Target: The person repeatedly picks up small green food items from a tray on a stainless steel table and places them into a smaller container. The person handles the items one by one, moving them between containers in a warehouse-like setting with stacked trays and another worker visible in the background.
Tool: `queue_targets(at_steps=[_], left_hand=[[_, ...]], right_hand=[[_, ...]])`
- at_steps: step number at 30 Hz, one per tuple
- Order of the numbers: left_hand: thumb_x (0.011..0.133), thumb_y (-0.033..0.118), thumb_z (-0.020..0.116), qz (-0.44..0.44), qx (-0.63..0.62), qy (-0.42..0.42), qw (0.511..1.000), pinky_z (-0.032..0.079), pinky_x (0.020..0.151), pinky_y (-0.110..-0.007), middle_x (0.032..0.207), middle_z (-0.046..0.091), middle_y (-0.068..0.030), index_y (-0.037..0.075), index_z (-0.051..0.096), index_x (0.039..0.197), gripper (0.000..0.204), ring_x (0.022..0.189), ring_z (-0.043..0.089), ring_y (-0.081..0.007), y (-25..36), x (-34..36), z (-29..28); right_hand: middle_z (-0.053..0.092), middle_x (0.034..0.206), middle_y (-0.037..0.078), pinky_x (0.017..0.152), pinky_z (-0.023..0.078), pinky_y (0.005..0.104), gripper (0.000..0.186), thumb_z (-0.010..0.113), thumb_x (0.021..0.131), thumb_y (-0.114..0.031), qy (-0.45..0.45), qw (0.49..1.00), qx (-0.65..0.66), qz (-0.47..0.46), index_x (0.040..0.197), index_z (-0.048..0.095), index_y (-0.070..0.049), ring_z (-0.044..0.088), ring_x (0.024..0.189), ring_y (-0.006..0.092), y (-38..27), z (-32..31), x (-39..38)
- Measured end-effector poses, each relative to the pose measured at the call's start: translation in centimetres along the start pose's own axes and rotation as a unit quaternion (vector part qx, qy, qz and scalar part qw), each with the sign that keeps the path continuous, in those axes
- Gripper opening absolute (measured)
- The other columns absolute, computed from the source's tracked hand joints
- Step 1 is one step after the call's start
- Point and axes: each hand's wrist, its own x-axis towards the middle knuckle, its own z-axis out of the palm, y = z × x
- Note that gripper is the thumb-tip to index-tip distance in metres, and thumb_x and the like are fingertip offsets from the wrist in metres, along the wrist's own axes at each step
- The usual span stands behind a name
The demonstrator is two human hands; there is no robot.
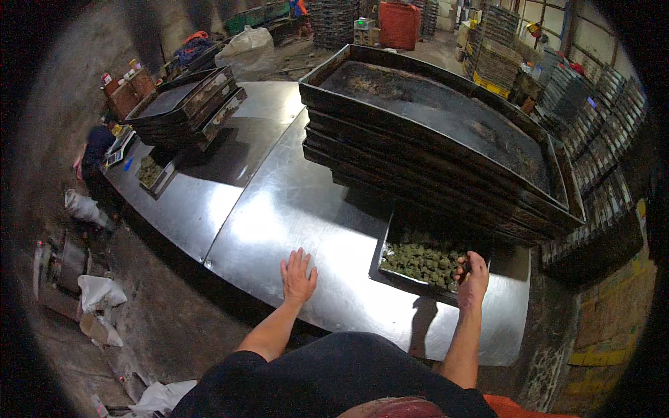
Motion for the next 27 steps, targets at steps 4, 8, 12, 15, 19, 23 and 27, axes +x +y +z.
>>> queue_targets(at_steps=[4, 8, 12, 15, 19, 23, 27], left_hand=[[0.093, 0.032, 0.058, 0.015, 0.009, 0.009, 1.000, 0.016, 0.120, -0.056, 0.154, 0.040, -0.0147, 0.006, 0.057, 0.137, 0.050, 0.146, 0.030, -0.0324, -0.1, 0.0, 0.1], [0.093, 0.030, 0.059, 0.009, -0.005, 0.008, 1.000, 0.018, 0.119, -0.056, 0.153, 0.041, -0.0150, 0.005, 0.057, 0.136, 0.049, 0.145, 0.031, -0.0333, 0.5, 0.4, -0.1], [0.094, 0.030, 0.058, 0.017, 0.007, -0.003, 1.000, 0.018, 0.119, -0.056, 0.153, 0.042, -0.0147, 0.006, 0.057, 0.136, 0.048, 0.145, 0.032, -0.0333, 0.1, 0.5, 0.4], [0.095, 0.030, 0.057, 0.034, 0.005, -0.005, 0.999, 0.018, 0.119, -0.056, 0.153, 0.042, -0.0141, 0.007, 0.058, 0.136, 0.047, 0.145, 0.032, -0.0330, 0.3, 0.3, 0.6], [0.097, 0.030, 0.056, 0.019, 0.005, 0.011, 1.000, 0.018, 0.119, -0.056, 0.152, 0.043, -0.0137, 0.007, 0.058, 0.135, 0.045, 0.145, 0.032, -0.0331, -0.2, 0.1, 0.1], [0.098, 0.030, 0.055, 0.022, 0.004, -0.006, 1.000, 0.017, 0.119, -0.056, 0.153, 0.043, -0.0137, 0.007, 0.058, 0.135, 0.044, 0.145, 0.032, -0.0330, -0.4, 0.2, 0.2], [0.097, 0.030, 0.056, 0.030, 0.008, -0.012, 0.999, 0.016, 0.119, -0.056, 0.153, 0.042, -0.0136, 0.007, 0.057, 0.136, 0.045, 0.146, 0.031, -0.0330, -0.3, 0.5, 0.0]], right_hand=[[0.057, 0.073, 0.002, 0.045, 0.034, 0.0250, 0.035, 0.057, 0.099, -0.046, 0.051, 0.989, 0.103, 0.091, 0.090, 0.058, -0.012, 0.044, 0.054, 0.0100, -0.3, -1.5, -1.3], [0.042, 0.055, -0.002, 0.037, 0.023, 0.0253, 0.046, 0.056, 0.099, -0.050, 0.052, 0.984, 0.107, 0.132, 0.067, 0.042, -0.020, 0.029, 0.040, 0.0094, 2.3, -3.3, -0.4], [0.033, 0.050, -0.003, 0.036, 0.022, 0.0278, 0.049, 0.055, 0.100, -0.046, 0.049, 0.989, 0.071, 0.119, 0.063, 0.035, -0.021, 0.025, 0.038, 0.0093, 2.5, -1.9, -1.0], [0.049, 0.065, 0.000, 0.042, 0.031, 0.0269, 0.035, 0.057, 0.100, -0.042, 0.003, 0.993, 0.064, 0.098, 0.079, 0.052, -0.015, 0.038, 0.048, 0.0101, 1.7, -1.3, -1.3], [0.057, 0.073, 0.002, 0.044, 0.034, 0.0239, 0.033, 0.057, 0.100, -0.043, -0.004, 0.982, 0.122, 0.144, 0.086, 0.054, -0.013, 0.045, 0.053, 0.0103, 1.6, -0.8, -0.9], [0.050, 0.061, 0.001, 0.038, 0.029, 0.0255, 0.041, 0.058, 0.099, -0.045, 0.006, 0.986, 0.097, 0.134, 0.073, 0.045, -0.016, 0.038, 0.042, 0.0096, 3.0, -2.9, -0.7], [0.062, 0.069, 0.008, 0.047, 0.047, 0.0331, 0.050, 0.061, 0.095, -0.050, 0.150, 0.963, -0.222, 0.006, 0.064, 0.059, -0.010, 0.056, 0.049, 0.0203, 3.4, -5.4, 2.6]])
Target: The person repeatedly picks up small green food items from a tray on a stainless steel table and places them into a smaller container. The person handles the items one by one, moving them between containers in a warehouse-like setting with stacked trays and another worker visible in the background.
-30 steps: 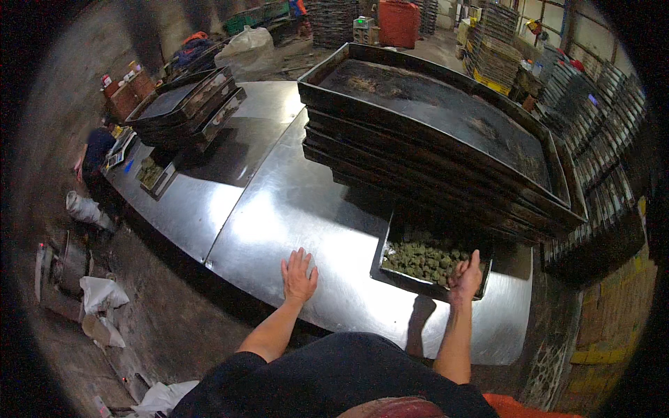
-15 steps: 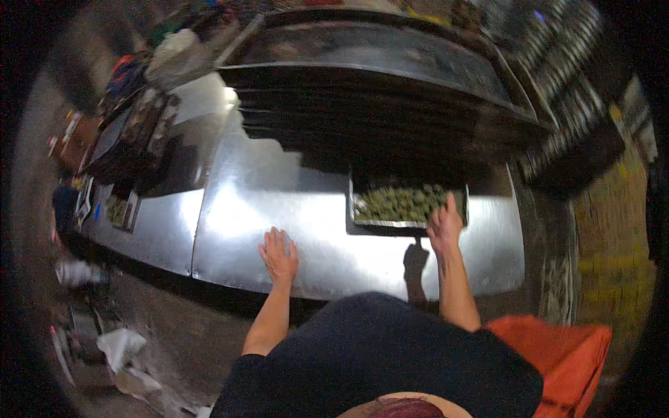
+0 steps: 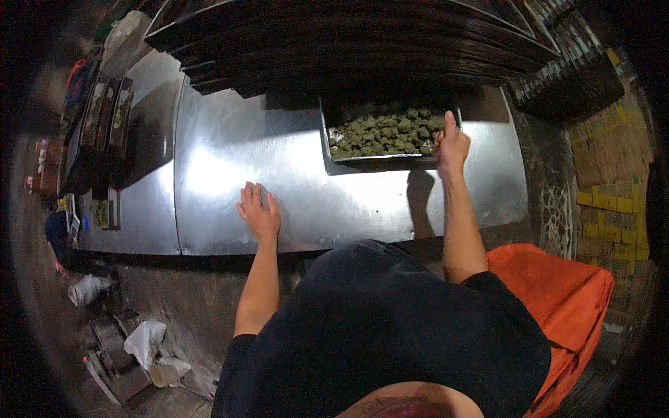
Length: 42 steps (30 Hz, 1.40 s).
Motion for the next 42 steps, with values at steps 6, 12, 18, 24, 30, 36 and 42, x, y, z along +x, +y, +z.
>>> queue_targets(at_steps=[6, 12, 18, 24, 30, 36, 42], left_hand=[[0.095, 0.030, 0.059, -0.024, -0.006, -0.007, 1.000, 0.016, 0.119, -0.056, 0.154, 0.042, -0.0134, 0.010, 0.058, 0.135, 0.045, 0.146, 0.032, -0.0334, 0.0, 0.2, 0.2], [0.094, 0.029, 0.058, -0.009, 0.010, 0.005, 1.000, 0.018, 0.119, -0.056, 0.153, 0.043, -0.0133, 0.011, 0.058, 0.136, 0.045, 0.145, 0.034, -0.0338, -0.5, 0.4, 0.6], [0.091, 0.036, 0.059, -0.016, 0.045, -0.003, 0.999, 0.019, 0.117, -0.057, 0.154, 0.041, -0.0142, 0.011, 0.058, 0.136, 0.052, 0.145, 0.033, -0.0326, -2.0, 1.0, 1.9], [0.090, 0.031, 0.063, 0.004, -0.018, 0.002, 1.000, 0.022, 0.117, -0.055, 0.152, 0.044, -0.0124, 0.009, 0.058, 0.134, 0.050, 0.144, 0.034, -0.0311, -0.2, -0.5, -0.5], [0.092, 0.032, 0.061, -0.016, 0.002, -0.001, 1.000, 0.021, 0.118, -0.054, 0.153, 0.042, -0.0117, 0.009, 0.057, 0.135, 0.049, 0.144, 0.033, -0.0305, -0.4, -1.9, -1.5], [0.095, 0.033, 0.057, -0.031, -0.008, 0.010, 0.999, 0.019, 0.119, -0.055, 0.153, 0.040, -0.0122, 0.008, 0.056, 0.136, 0.048, 0.145, 0.031, -0.0299, 0.1, -0.3, -0.8], [0.097, 0.034, 0.054, -0.033, -0.003, 0.008, 0.999, 0.019, 0.119, -0.054, 0.153, 0.040, -0.0126, 0.008, 0.055, 0.137, 0.048, 0.145, 0.031, -0.0295, -0.3, -0.5, -0.6]], right_hand=[[0.067, 0.115, 0.017, 0.098, 0.048, 0.0426, 0.029, 0.068, 0.085, -0.025, -0.055, 0.869, -0.316, -0.377, 0.103, 0.073, -0.002, 0.062, 0.109, 0.0354, -0.2, 2.4, 0.2], [0.058, 0.128, 0.026, 0.101, 0.049, 0.0485, 0.059, 0.068, 0.084, -0.030, -0.224, 0.761, -0.358, -0.493, 0.133, 0.055, 0.002, 0.058, 0.117, 0.0413, 0.5, 16.2, -1.3], [0.060, 0.127, 0.028, 0.100, 0.049, 0.0493, 0.047, 0.047, 0.093, -0.018, -0.331, 0.547, -0.551, -0.537, 0.137, 0.051, -0.002, 0.061, 0.115, 0.0440, 5.7, 26.3, 8.3], [0.061, 0.126, 0.028, 0.100, 0.049, 0.0494, 0.049, 0.052, 0.091, -0.024, -0.302, 0.560, -0.601, -0.484, 0.135, 0.052, -0.001, 0.061, 0.115, 0.0442, 3.5, 24.1, 5.4], [0.062, 0.125, 0.028, 0.099, 0.050, 0.0495, 0.053, 0.057, 0.089, -0.030, -0.306, 0.554, -0.603, -0.486, 0.133, 0.054, 0.000, 0.061, 0.115, 0.0445, 2.8, 24.4, 3.9], [0.062, 0.124, 0.028, 0.098, 0.050, 0.0496, 0.057, 0.061, 0.087, -0.036, -0.325, 0.548, -0.617, -0.462, 0.130, 0.055, 0.001, 0.061, 0.115, 0.0447, 0.3, 25.9, 4.9], [0.063, 0.123, 0.028, 0.098, 0.051, 0.0497, 0.061, 0.066, 0.085, -0.041, -0.360, 0.552, -0.621, -0.424, 0.128, 0.057, 0.002, 0.061, 0.115, 0.0449, -0.7, 25.1, 3.6]])
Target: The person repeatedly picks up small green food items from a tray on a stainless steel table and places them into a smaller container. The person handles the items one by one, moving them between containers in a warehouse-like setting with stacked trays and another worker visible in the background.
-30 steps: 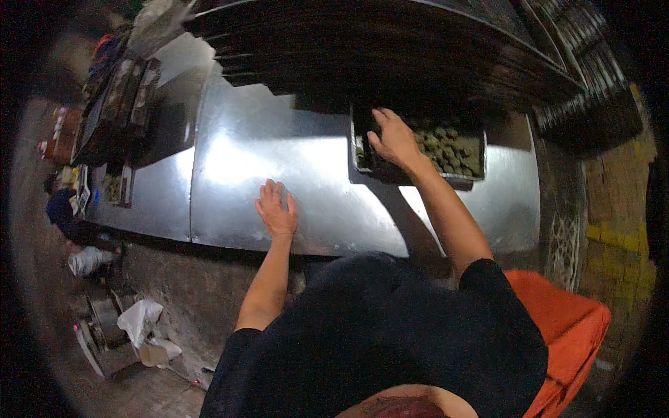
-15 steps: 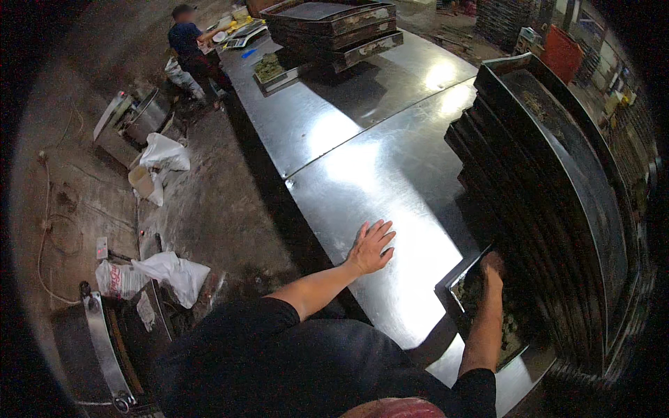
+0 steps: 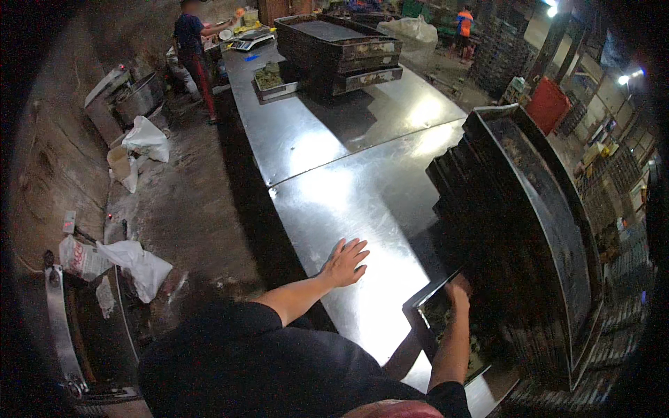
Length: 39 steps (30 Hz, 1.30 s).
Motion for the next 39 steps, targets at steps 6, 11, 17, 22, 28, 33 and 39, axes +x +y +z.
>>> queue_targets(at_steps=[6, 11, 17, 22, 28, 33, 39], left_hand=[[0.096, 0.035, 0.053, -0.007, 0.003, 0.003, 1.000, 0.020, 0.118, -0.054, 0.153, 0.039, -0.0116, 0.008, 0.055, 0.137, 0.049, 0.144, 0.031, -0.0287, -0.1, 0.0, 0.0], [0.095, 0.035, 0.054, 0.000, -0.008, 0.014, 1.000, 0.021, 0.118, -0.054, 0.152, 0.041, -0.0119, 0.008, 0.057, 0.135, 0.048, 0.144, 0.032, -0.0289, 0.4, 0.1, -0.2], [0.094, 0.032, 0.057, 0.003, -0.015, 0.035, 0.999, 0.023, 0.117, -0.055, 0.150, 0.044, -0.0121, 0.007, 0.059, 0.132, 0.046, 0.142, 0.035, -0.0297, 0.2, -0.2, -0.8], [0.093, 0.032, 0.058, 0.012, -0.009, 0.044, 0.999, 0.024, 0.116, -0.056, 0.150, 0.044, -0.0122, 0.007, 0.060, 0.131, 0.046, 0.141, 0.036, -0.0303, 0.6, -0.1, 0.0], [0.094, 0.032, 0.058, 0.011, 0.002, 0.036, 0.999, 0.023, 0.117, -0.055, 0.150, 0.044, -0.0120, 0.007, 0.058, 0.133, 0.046, 0.142, 0.035, -0.0303, 0.7, 0.2, -0.4], [0.095, 0.034, 0.056, -0.002, -0.005, 0.011, 1.000, 0.022, 0.118, -0.054, 0.151, 0.042, -0.0123, 0.007, 0.057, 0.135, 0.047, 0.143, 0.033, -0.0294, 0.4, 0.2, -0.5], [0.096, 0.034, 0.054, -0.002, -0.020, 0.006, 1.000, 0.020, 0.119, -0.053, 0.152, 0.041, -0.0124, 0.006, 0.058, 0.134, 0.048, 0.143, 0.032, -0.0290, 0.0, 0.4, -0.9]], right_hand=[[0.062, 0.125, 0.028, 0.098, 0.050, 0.0499, 0.069, 0.072, 0.080, -0.046, -0.055, 0.995, 0.059, 0.060, 0.128, 0.056, 0.002, 0.060, 0.117, 0.0447, -1.2, -2.1, -1.3], [0.058, 0.130, 0.028, 0.100, 0.049, 0.0487, 0.071, 0.075, 0.078, -0.042, -0.006, 0.999, 0.037, 0.025, 0.130, 0.053, 0.002, 0.057, 0.121, 0.0427, 2.2, 0.6, -1.0], [0.059, 0.129, 0.025, 0.103, 0.046, 0.0523, 0.068, 0.080, 0.076, -0.036, 0.065, 0.997, -0.034, 0.019, 0.129, 0.054, -0.002, 0.057, 0.121, 0.0403, -1.5, -2.7, -4.2], [0.062, 0.120, 0.020, 0.099, 0.047, 0.0538, 0.067, 0.084, 0.070, -0.028, 0.084, 0.996, -0.010, -0.036, 0.128, 0.057, -0.006, 0.058, 0.116, 0.0417, -0.3, -2.2, -5.8], [0.062, 0.115, 0.023, 0.093, 0.052, 0.0487, 0.058, 0.081, 0.072, -0.021, 0.147, 0.987, 0.004, -0.060, 0.124, 0.059, -0.005, 0.060, 0.108, 0.0420, -0.6, 1.2, -6.7], [0.061, 0.111, 0.026, 0.089, 0.051, 0.0491, 0.052, 0.079, 0.073, -0.016, 0.212, 0.972, 0.097, -0.015, 0.120, 0.060, -0.003, 0.061, 0.101, 0.0450, -0.4, 2.1, -7.5], [0.062, 0.100, 0.023, 0.081, 0.050, 0.0484, 0.039, 0.072, 0.077, -0.013, 0.343, 0.920, 0.189, 0.004, 0.113, 0.064, -0.001, 0.061, 0.093, 0.0434, 1.0, 5.0, -8.5]])
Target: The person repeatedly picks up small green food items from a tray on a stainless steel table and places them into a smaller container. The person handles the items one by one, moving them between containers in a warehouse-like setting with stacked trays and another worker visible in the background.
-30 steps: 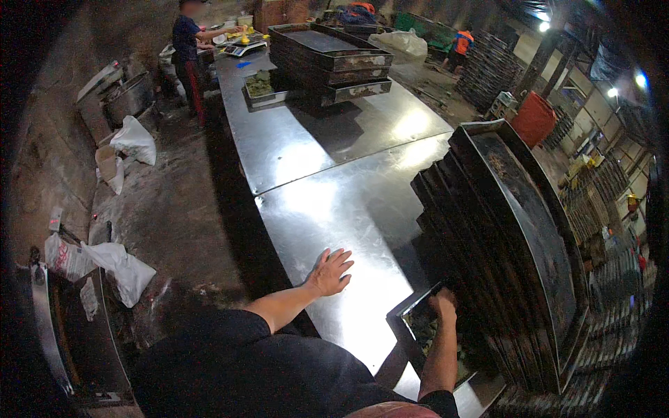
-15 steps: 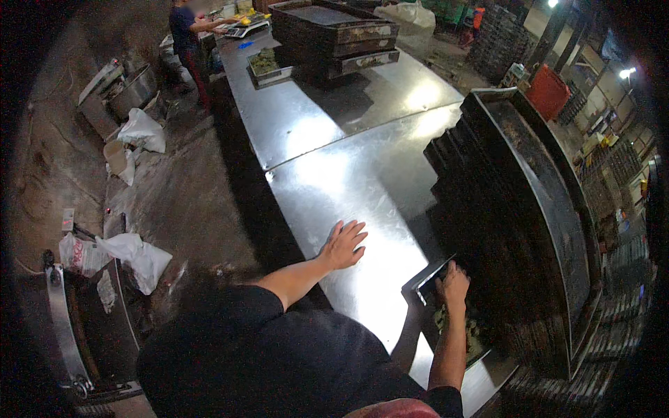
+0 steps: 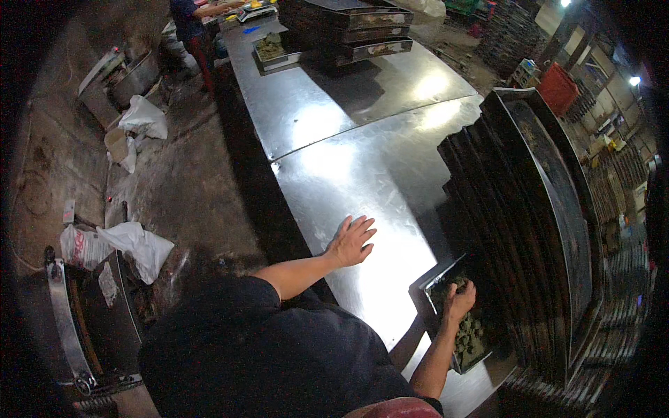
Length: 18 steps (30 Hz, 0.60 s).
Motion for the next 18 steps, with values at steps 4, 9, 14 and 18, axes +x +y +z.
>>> queue_targets(at_steps=[4, 9, 14, 18], left_hand=[[0.092, 0.031, 0.059, 0.004, -0.022, 0.015, 1.000, 0.019, 0.118, -0.055, 0.151, 0.043, -0.0121, 0.006, 0.059, 0.132, 0.047, 0.143, 0.034, -0.0296, -0.3, 0.0, 0.2], [0.091, 0.030, 0.060, 0.008, -0.021, -0.007, 1.000, 0.019, 0.117, -0.056, 0.151, 0.042, -0.0138, 0.005, 0.059, 0.131, 0.048, 0.144, 0.032, -0.0309, -0.3, 0.1, -0.3], [0.091, 0.030, 0.059, 0.004, -0.057, -0.029, 0.998, 0.018, 0.117, -0.056, 0.151, 0.041, -0.0149, 0.004, 0.057, 0.133, 0.049, 0.144, 0.030, -0.0313, -0.3, 0.2, -1.3], [0.092, 0.031, 0.058, 0.004, -0.032, -0.033, 0.999, 0.018, 0.117, -0.056, 0.152, 0.040, -0.0147, 0.005, 0.057, 0.134, 0.049, 0.144, 0.031, -0.0315, -0.5, -0.1, -1.2]], right_hand=[[0.063, 0.105, 0.023, 0.084, 0.049, 0.0496, 0.051, 0.068, 0.080, -0.010, 0.077, 0.996, -0.021, -0.044, 0.130, 0.060, -0.005, 0.061, 0.097, 0.0446, 0.1, 1.0, -1.0], [0.060, 0.107, 0.024, 0.082, 0.050, 0.0491, 0.057, 0.072, 0.084, -0.008, 0.099, 0.991, -0.087, 0.012, 0.138, 0.055, -0.008, 0.061, 0.097, 0.0439, -1.4, -0.3, -1.0], [0.059, 0.085, 0.018, 0.062, 0.048, 0.0471, 0.029, 0.072, 0.092, -0.030, 0.166, 0.976, -0.122, 0.069, 0.099, 0.069, -0.002, 0.061, 0.076, 0.0365, -2.7, -0.9, -0.6], [0.053, 0.059, 0.014, 0.051, 0.039, 0.0472, 0.047, 0.063, 0.098, -0.039, 0.156, 0.977, -0.069, 0.128, 0.071, 0.066, 0.000, 0.053, 0.054, 0.0331, -3.2, -1.2, -1.0]])
